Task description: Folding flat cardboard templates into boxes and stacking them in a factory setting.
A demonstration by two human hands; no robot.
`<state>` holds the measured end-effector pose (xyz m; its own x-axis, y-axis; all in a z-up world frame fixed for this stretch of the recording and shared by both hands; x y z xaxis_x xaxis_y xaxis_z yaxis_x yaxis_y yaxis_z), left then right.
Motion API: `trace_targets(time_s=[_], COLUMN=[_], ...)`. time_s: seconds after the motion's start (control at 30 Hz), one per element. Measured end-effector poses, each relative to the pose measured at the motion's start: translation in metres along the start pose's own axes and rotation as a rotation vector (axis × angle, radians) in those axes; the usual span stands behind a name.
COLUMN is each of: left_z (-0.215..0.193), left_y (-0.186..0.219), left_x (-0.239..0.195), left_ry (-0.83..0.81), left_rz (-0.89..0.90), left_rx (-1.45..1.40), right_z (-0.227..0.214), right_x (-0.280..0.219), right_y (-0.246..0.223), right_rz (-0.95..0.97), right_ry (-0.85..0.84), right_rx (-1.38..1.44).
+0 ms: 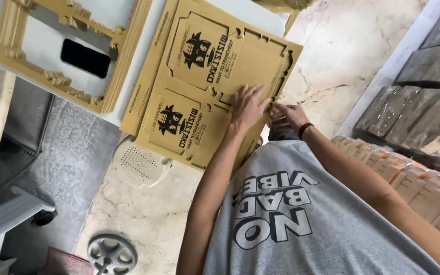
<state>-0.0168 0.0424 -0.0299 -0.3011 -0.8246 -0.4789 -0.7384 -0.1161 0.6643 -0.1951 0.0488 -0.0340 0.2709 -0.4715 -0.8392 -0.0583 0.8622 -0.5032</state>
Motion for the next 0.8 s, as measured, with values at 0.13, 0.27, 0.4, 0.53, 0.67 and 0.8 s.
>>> trace_targets(time_s=[0.13, 0.27, 0.4, 0.53, 0.67, 0.8], left_z=[0.014, 0.012, -0.004, 0.023, -0.054, -0.078], left_y=[0.023, 0.058, 0.093, 0.07, 0.133, 0.115], left_x=[0.014, 0.044, 0.071, 0.112, 0.055, 0.028], left_ry=[0.039, 0.064, 0.111, 0.168, 0.182, 0.122], left_rz=[-0.077, -0.179, -0.263, -0.287, -0.163, -0.052], left_rx=[0.044, 0.077, 0.067, -0.091, -0.437, -0.604], right_z=[-0.048, -0.061, -0.081, -0.065, -0.068, -0.054], right_x=[0.038, 0.062, 0.107, 0.052, 0.032, 0.032], right_y=[-0.028, -0.084, -0.094, -0.126, -0.138, -0.143], right_rz=[-0.108, -0.308, -0.383, -0.661, -0.509, 0.039], right_ry=[0.059, 0.081, 0.111, 0.117, -0.139, -0.231], right_rx=[-0.156, -0.155, -0.242, -0.529, -0.09, 0.178])
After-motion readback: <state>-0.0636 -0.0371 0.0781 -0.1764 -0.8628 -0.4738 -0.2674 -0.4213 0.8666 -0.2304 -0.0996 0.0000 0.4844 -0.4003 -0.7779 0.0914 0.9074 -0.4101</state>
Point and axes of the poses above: each hand's wrist, its own x-axis towards the middle knuckle, its own z-axis out of the palm, y = z × x, the point moved 1 cm from there along x, towards the middle knuckle, and after that the axes turned 15 degrees about -y, right-handed, at the moved point
